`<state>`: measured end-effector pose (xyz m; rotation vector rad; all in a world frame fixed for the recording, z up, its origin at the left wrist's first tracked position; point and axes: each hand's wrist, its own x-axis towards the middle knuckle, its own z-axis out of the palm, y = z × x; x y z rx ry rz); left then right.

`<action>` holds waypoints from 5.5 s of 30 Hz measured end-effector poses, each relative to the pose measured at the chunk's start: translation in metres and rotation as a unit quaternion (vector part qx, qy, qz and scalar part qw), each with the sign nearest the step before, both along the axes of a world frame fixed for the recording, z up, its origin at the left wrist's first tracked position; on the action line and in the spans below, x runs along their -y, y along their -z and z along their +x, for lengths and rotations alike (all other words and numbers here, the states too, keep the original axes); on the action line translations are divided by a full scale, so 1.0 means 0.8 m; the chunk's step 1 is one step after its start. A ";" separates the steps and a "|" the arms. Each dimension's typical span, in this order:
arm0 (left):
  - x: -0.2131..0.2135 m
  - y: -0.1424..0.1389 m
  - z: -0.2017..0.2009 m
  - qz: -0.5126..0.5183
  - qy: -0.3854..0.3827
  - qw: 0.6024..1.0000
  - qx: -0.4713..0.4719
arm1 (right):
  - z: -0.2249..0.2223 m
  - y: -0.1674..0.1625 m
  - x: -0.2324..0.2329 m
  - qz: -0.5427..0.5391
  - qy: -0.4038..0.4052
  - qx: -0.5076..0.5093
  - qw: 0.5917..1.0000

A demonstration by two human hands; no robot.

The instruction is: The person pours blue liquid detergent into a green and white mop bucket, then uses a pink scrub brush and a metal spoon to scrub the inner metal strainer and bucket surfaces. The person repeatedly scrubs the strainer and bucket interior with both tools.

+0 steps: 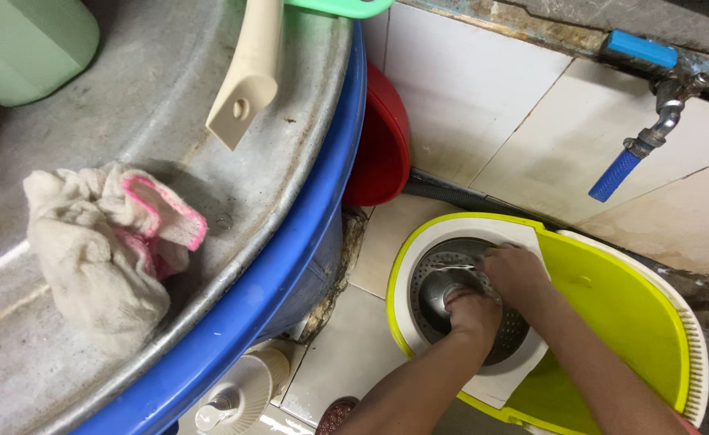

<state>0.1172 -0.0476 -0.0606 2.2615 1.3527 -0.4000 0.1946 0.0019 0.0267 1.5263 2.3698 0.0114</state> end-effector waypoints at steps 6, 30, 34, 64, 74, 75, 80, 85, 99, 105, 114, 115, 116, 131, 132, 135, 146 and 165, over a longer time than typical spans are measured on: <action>0.000 0.004 -0.005 0.039 0.095 0.994 -0.048 | -0.002 0.002 -0.002 -0.050 0.008 -0.047 0.998; -0.008 0.001 -0.024 0.012 0.043 0.998 0.054 | 0.020 0.035 0.038 -0.077 0.087 -0.052 0.992; -0.021 0.003 -0.045 -0.005 -0.011 0.997 0.070 | 0.026 0.045 0.044 -0.126 0.161 -0.009 0.979; -0.040 -0.014 -0.105 0.116 0.092 0.980 0.130 | -0.009 0.042 0.118 -0.061 0.158 -0.120 0.978; -0.038 -0.021 -0.105 0.061 0.043 0.989 0.124 | -0.028 0.047 0.109 -0.053 0.147 -0.022 0.988; -0.038 -0.024 -0.106 0.059 0.039 0.990 0.120 | -0.031 0.048 0.107 -0.047 0.155 -0.019 0.987; -0.036 -0.039 -0.113 0.050 0.017 0.985 0.163 | -0.024 0.042 0.107 -0.058 0.155 -0.029 0.986; -0.030 -0.047 -0.114 0.016 -0.022 0.986 0.165 | -0.012 0.029 0.120 -0.020 0.104 -0.054 0.993; -0.029 -0.016 -0.115 0.043 -0.024 0.984 0.173 | -0.016 0.060 0.120 0.026 0.054 -0.102 0.993; -0.028 -0.023 -0.117 0.035 -0.044 0.980 0.189 | -0.017 0.047 0.115 -0.072 0.116 -0.042 0.990; -0.031 -0.030 -0.116 0.012 -0.046 0.987 0.153 | -0.006 0.035 0.112 -0.060 0.134 -0.057 0.988; -0.031 -0.028 -0.116 0.020 -0.041 0.985 0.169 | -0.006 0.037 0.113 -0.075 0.148 -0.050 0.985; -0.031 -0.026 -0.116 0.030 -0.036 0.982 0.185 | -0.008 0.041 0.113 -0.066 0.136 -0.058 0.987; -0.033 -0.011 -0.116 0.031 -0.042 0.981 0.189 | -0.009 0.034 0.100 -0.079 0.118 -0.073 0.987; -0.033 -0.010 -0.115 0.026 -0.046 0.981 0.189 | -0.008 0.035 0.100 -0.041 0.097 -0.089 0.990; -0.033 -0.005 -0.115 0.043 -0.026 0.984 0.172 | 0.000 0.037 0.100 0.010 0.098 -0.105 0.990; -0.031 -0.001 -0.115 0.062 -0.027 0.984 0.166 | -0.005 0.037 0.101 -0.047 0.119 -0.079 0.989; -0.019 -0.022 -0.107 0.065 -0.048 0.983 0.164 | -0.006 0.023 0.100 -0.094 0.164 -0.051 0.981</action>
